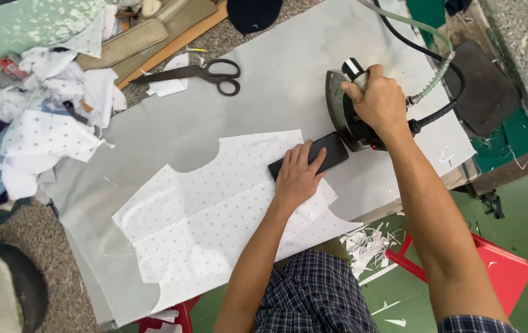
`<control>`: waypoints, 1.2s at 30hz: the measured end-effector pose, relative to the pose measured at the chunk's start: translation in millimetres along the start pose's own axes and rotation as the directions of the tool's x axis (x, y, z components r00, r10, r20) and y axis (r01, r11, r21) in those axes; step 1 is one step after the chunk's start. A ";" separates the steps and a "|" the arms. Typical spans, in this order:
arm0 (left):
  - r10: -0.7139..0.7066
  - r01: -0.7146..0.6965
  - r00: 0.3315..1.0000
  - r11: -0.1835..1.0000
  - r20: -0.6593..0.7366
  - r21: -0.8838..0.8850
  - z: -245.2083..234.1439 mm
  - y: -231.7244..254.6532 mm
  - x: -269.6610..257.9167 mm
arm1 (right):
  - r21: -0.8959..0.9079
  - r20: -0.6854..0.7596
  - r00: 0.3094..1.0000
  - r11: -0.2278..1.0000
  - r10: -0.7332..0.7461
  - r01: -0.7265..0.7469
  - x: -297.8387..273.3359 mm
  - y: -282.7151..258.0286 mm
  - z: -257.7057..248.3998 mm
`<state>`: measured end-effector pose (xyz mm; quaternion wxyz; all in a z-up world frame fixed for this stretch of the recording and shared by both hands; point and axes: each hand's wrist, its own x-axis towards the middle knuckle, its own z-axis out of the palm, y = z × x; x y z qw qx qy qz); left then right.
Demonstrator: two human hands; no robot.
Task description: The person irons a white patterned fabric piece on a work table using a steam iron and a black pressing block. They repeatedly smooth the fabric with their hands and press different sections with the iron and block.
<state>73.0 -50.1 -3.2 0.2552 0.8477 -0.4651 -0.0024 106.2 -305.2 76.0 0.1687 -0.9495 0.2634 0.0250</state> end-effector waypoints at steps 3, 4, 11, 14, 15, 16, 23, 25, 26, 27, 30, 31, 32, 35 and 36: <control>0.001 -0.001 0.999 1.000 0.033 -0.009 -10.2 -12.5 -21.7 | -0.026 -0.263 0.934 0.969 -0.242 0.244 -18.3 7.5 0.8; -0.015 0.015 1.000 1.000 0.018 0.006 -20.3 -21.6 -39.5 | -0.023 -0.266 0.927 0.963 -0.266 0.269 -40.7 1.4 -11.5; -0.300 0.297 0.954 0.951 0.020 0.089 -130.8 -98.8 -225.0 | -0.451 -0.240 0.859 0.835 -0.452 0.314 -106.7 26.6 15.8; -0.507 0.523 0.852 0.830 -0.131 0.192 -172.7 -134.1 -321.1 | -0.503 -0.397 0.638 0.738 -0.660 0.450 -132.3 -4.0 38.8; -0.564 0.613 0.789 0.749 -0.243 0.251 -183.5 -143.9 -352.7 | -0.479 -0.398 0.575 0.696 -0.715 0.535 -146.2 -21.6 42.7; -0.576 0.631 0.775 0.734 -0.262 0.252 -192.3 -148.7 -376.8 | -0.478 -0.398 0.555 0.682 -0.730 0.554 -162.6 -28.4 71.8; -0.836 0.912 0.410 0.372 -0.365 0.173 -213.5 -161.8 -474.3 | 0.056 0.352 0.438 0.485 -0.827 0.873 -239.1 -75.8 150.5; -0.838 0.917 0.399 0.377 -0.373 0.132 -207.9 -172.3 -481.5 | 0.012 0.350 0.411 0.443 -0.842 0.897 -234.4 -73.7 165.3; -0.811 0.903 0.429 0.399 -0.399 0.160 -204.2 -177.8 -483.3 | 0.001 0.383 0.412 0.447 -0.827 0.895 -231.5 -73.3 168.0; -0.780 0.885 0.465 0.424 -0.419 0.192 -200.9 -185.6 -483.0 | -0.012 0.413 0.420 0.457 -0.808 0.889 -229.6 -72.1 170.6; -0.762 0.887 0.458 0.428 -0.457 0.175 -196.3 -189.5 -472.3 | -0.064 0.553 0.385 0.423 -0.739 0.904 -224.1 -80.1 175.0; -0.758 0.881 0.468 0.439 -0.454 0.175 -198.5 -177.1 -451.0 | -0.071 0.551 0.396 0.432 -0.735 0.899 -215.2 -95.0 172.9; -0.674 0.848 0.522 0.476 -0.523 0.233 -199.8 -163.9 -428.8 | -0.053 0.681 0.401 0.505 -0.612 0.861 -204.8 -108.5 170.5; -0.567 0.763 0.616 0.601 -0.546 0.236 -197.5 -118.1 -359.4 | -0.067 0.786 0.441 0.648 -0.434 0.758 -161.4 -148.5 165.8; -0.560 0.723 0.642 0.669 -0.524 0.171 -195.3 -100.3 -336.7 | -0.082 0.780 0.480 0.694 -0.401 0.715 -142.4 -162.2 164.1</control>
